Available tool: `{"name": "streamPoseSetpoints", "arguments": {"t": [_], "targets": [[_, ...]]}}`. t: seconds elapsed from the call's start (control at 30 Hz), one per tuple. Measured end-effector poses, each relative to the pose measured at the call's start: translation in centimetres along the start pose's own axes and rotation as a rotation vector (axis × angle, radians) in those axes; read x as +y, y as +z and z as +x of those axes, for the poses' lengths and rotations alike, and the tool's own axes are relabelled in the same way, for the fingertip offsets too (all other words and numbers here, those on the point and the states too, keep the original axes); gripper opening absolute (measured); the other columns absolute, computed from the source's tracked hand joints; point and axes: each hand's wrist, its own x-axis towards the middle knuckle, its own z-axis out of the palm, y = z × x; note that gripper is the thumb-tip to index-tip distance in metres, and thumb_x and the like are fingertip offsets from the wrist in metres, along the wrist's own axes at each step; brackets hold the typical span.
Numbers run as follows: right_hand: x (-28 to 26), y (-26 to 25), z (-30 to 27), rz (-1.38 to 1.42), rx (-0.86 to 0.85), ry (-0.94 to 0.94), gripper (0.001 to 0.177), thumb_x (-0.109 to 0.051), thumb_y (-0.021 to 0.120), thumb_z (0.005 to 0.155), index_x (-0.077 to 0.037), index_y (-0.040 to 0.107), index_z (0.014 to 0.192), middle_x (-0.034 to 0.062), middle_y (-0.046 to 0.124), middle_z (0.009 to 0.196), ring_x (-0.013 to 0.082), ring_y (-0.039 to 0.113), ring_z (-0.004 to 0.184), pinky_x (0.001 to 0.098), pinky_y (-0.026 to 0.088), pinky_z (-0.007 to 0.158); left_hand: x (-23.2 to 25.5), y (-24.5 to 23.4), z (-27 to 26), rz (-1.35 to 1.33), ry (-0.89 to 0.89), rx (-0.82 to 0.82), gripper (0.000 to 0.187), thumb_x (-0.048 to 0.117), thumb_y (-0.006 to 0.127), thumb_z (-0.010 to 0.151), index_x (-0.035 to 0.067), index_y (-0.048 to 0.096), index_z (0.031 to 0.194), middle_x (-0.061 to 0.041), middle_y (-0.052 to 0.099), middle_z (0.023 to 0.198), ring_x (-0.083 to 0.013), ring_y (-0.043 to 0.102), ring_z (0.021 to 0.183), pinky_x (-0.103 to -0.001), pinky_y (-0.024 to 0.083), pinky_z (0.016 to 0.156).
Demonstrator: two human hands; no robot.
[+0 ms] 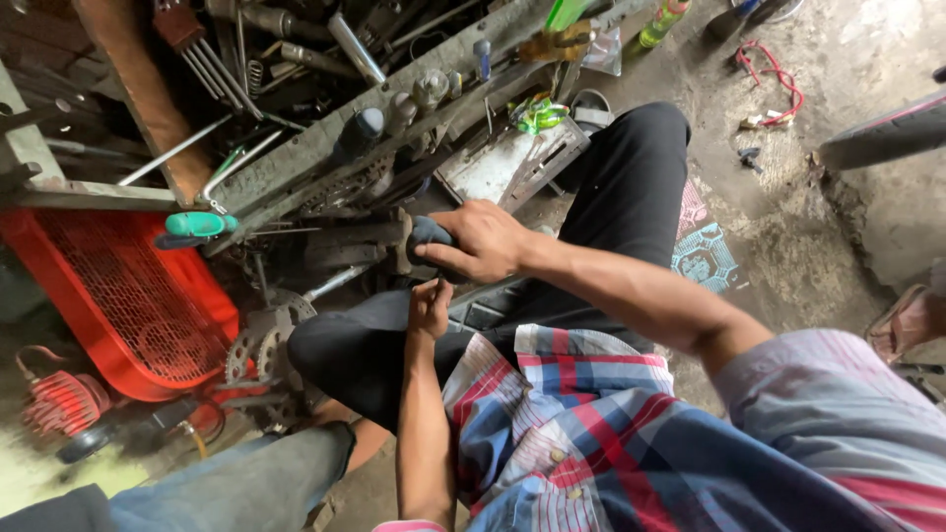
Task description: The person sits on the floor and cleans a long metal rod using a dark cloth. They wipe the rod repeatedly, then place it on a nearby shelf. The person then picks up a smaller metal tool and cleans it with the same cloth.
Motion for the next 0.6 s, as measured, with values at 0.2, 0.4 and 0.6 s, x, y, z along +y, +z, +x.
{"name": "streamPoseSetpoints", "arguments": {"t": [0.2, 0.4, 0.6], "targets": [[1.0, -2.0, 1.2, 0.431, -0.749, 0.211, 0.051, -0.051, 0.057, 0.101, -0.002, 0.072, 0.101, 0.0024, 0.073, 0.084, 0.0151, 0.063, 0.077, 0.0368, 0.054, 0.073, 1.0, 0.7, 0.3, 0.315, 0.238, -0.031, 0.034, 0.032, 0.062, 0.090, -0.002, 0.068, 0.091, -0.023, 0.068, 0.084, -0.0448, 0.063, 0.077, -0.049, 0.050, 0.064], [-1.5, -3.5, 1.4, 0.537, -0.609, 0.428, 0.051, -0.053, 0.055, 0.098, -0.005, 0.072, 0.097, -0.0014, 0.067, 0.077, 0.0099, 0.057, 0.068, 0.0319, 0.051, 0.062, -4.3, 1.6, 1.1, 0.382, 0.320, -0.187, 0.030, 0.027, 0.055, 0.094, 0.003, 0.071, 0.088, -0.021, 0.072, 0.090, -0.0444, 0.066, 0.085, -0.050, 0.049, 0.072], [0.9, -0.4, 1.1, 0.583, -0.121, 0.322, 0.045, -0.047, 0.053, 0.107, -0.004, 0.062, 0.096, -0.0036, 0.055, 0.076, 0.0069, 0.049, 0.072, 0.0312, 0.046, 0.061, -1.8, 1.0, 1.1, 0.128, 0.085, -0.030, 0.046, 0.032, 0.058, 0.101, -0.002, 0.054, 0.071, -0.016, 0.051, 0.059, -0.0301, 0.048, 0.054, -0.041, 0.038, 0.057]]}}
